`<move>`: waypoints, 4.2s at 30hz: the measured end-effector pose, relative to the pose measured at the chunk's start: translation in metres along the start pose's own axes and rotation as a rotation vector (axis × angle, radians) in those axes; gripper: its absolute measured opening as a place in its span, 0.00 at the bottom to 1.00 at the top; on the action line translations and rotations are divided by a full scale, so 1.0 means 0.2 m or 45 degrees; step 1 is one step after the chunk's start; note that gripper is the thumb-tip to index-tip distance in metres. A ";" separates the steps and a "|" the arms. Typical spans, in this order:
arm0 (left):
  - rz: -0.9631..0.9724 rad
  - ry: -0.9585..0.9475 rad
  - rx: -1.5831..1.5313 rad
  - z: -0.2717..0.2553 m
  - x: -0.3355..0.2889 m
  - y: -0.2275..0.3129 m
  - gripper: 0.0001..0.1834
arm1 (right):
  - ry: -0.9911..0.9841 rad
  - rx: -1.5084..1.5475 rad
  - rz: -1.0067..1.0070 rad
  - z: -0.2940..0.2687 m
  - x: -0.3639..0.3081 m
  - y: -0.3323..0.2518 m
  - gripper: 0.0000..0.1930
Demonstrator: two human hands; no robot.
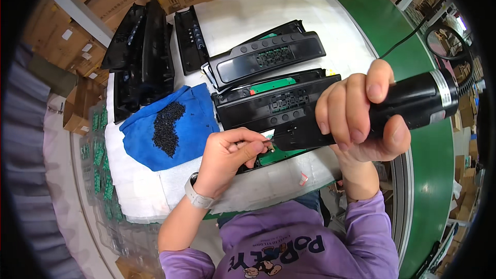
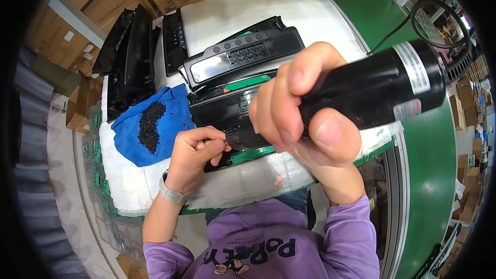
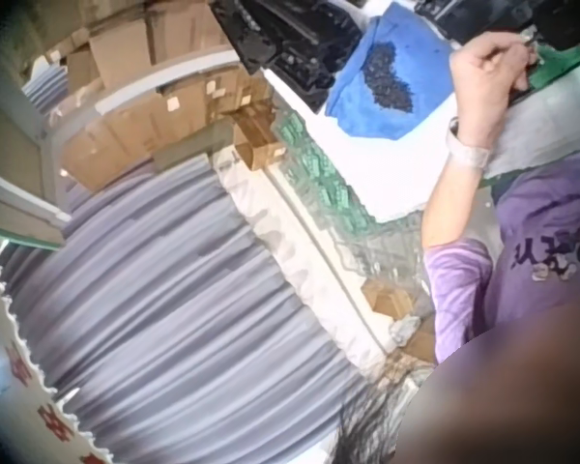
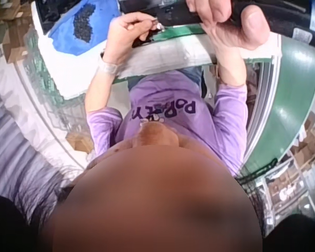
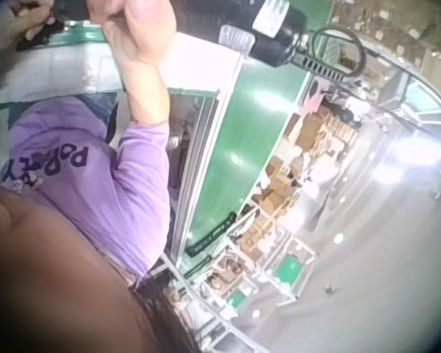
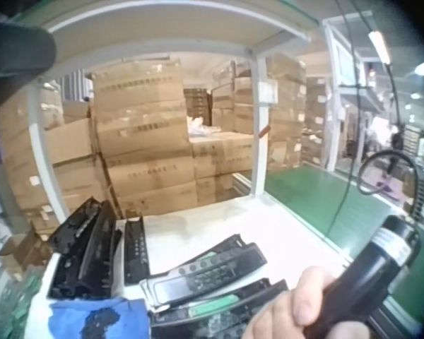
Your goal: Assemble printer toner cartridges by installing green circuit boards and securing them with an electric screwdriver.
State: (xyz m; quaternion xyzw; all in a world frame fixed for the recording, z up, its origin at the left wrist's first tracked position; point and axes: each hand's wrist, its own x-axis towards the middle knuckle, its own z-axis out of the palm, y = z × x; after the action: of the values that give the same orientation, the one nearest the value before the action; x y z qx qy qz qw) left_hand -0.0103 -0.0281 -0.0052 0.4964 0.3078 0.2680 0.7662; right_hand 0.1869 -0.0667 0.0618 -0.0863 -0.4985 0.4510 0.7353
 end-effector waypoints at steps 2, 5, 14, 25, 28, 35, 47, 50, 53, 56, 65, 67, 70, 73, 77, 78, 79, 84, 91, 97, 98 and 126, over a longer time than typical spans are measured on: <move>-0.059 -0.028 -0.122 0.00 0.00 0.00 0.08 | -0.005 0.048 0.010 -0.01 0.00 0.02 0.17; -0.124 -0.061 -0.189 -0.01 0.01 0.01 0.08 | 0.058 0.116 -0.005 -0.04 0.01 0.02 0.16; 0.209 0.068 -0.014 -0.01 0.02 -0.03 0.09 | 0.131 -0.475 0.399 0.00 -0.01 0.11 0.16; 0.208 0.120 0.060 -0.02 0.02 -0.06 0.11 | -0.005 -0.640 0.388 0.07 0.01 0.17 0.10; 0.153 0.100 0.038 -0.02 0.03 -0.08 0.11 | -0.084 -0.676 0.367 0.04 0.02 0.19 0.11; 0.083 0.152 0.038 0.01 0.04 -0.09 0.14 | -0.128 -0.781 0.178 0.03 -0.02 0.18 0.11; 0.003 0.051 0.048 -0.02 0.01 -0.02 0.07 | 0.142 0.238 0.006 -0.11 0.02 0.05 0.14; -0.005 0.032 0.092 -0.01 0.01 -0.01 0.06 | 0.128 0.236 0.002 -0.11 0.02 0.05 0.14; -0.021 0.004 0.130 -0.01 0.01 -0.01 0.05 | 0.113 0.246 0.024 -0.11 0.02 0.06 0.14; -0.039 -0.046 0.183 -0.02 0.01 -0.01 0.04 | 0.127 0.256 0.059 -0.10 0.01 0.07 0.13; 0.014 0.010 0.293 0.02 0.00 -0.02 0.05 | 0.287 0.043 0.226 -0.05 -0.01 0.06 0.14; 0.023 0.074 0.202 0.03 0.00 -0.01 0.05 | 0.228 0.052 0.294 -0.08 0.01 0.03 0.14; 0.126 0.318 0.196 0.00 0.01 -0.04 0.15 | 0.206 -0.202 0.388 -0.08 0.01 -0.01 0.12; 0.177 0.281 -0.118 0.00 0.02 -0.06 0.15 | 0.219 -0.456 0.443 -0.05 0.02 0.00 0.15; 0.117 0.270 -0.098 0.03 0.03 -0.05 0.10 | 0.252 -0.496 0.452 -0.04 0.01 0.04 0.13; 0.116 0.270 -0.099 0.03 0.03 -0.04 0.10 | 0.241 -0.507 0.447 -0.05 0.01 0.04 0.13; 0.105 0.232 -0.117 0.03 0.03 -0.04 0.11 | 0.240 -0.507 0.449 -0.04 0.01 0.04 0.13; 0.104 0.179 -0.149 0.03 0.03 -0.06 0.13 | 0.231 -0.545 0.487 -0.04 0.01 0.03 0.13; 0.046 0.110 -0.146 0.01 0.02 -0.07 0.13 | 0.137 -0.486 0.477 -0.04 0.00 0.08 0.13; 0.045 0.040 -0.153 0.02 0.03 -0.07 0.08 | 0.105 -0.528 0.481 -0.04 -0.02 0.06 0.14; 0.064 0.057 -0.094 0.03 0.03 -0.07 0.07 | 0.112 -0.524 0.417 -0.04 -0.03 0.08 0.14; 0.046 0.017 0.078 0.03 0.00 -0.06 0.03 | 0.112 0.235 0.000 -0.09 -0.02 0.06 0.18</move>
State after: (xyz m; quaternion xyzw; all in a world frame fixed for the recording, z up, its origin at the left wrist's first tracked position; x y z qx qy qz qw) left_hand -0.0036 -0.0357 -0.0146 0.5232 0.3119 0.2756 0.7436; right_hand 0.1940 -0.0568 0.0426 -0.0380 -0.4220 0.4907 0.7614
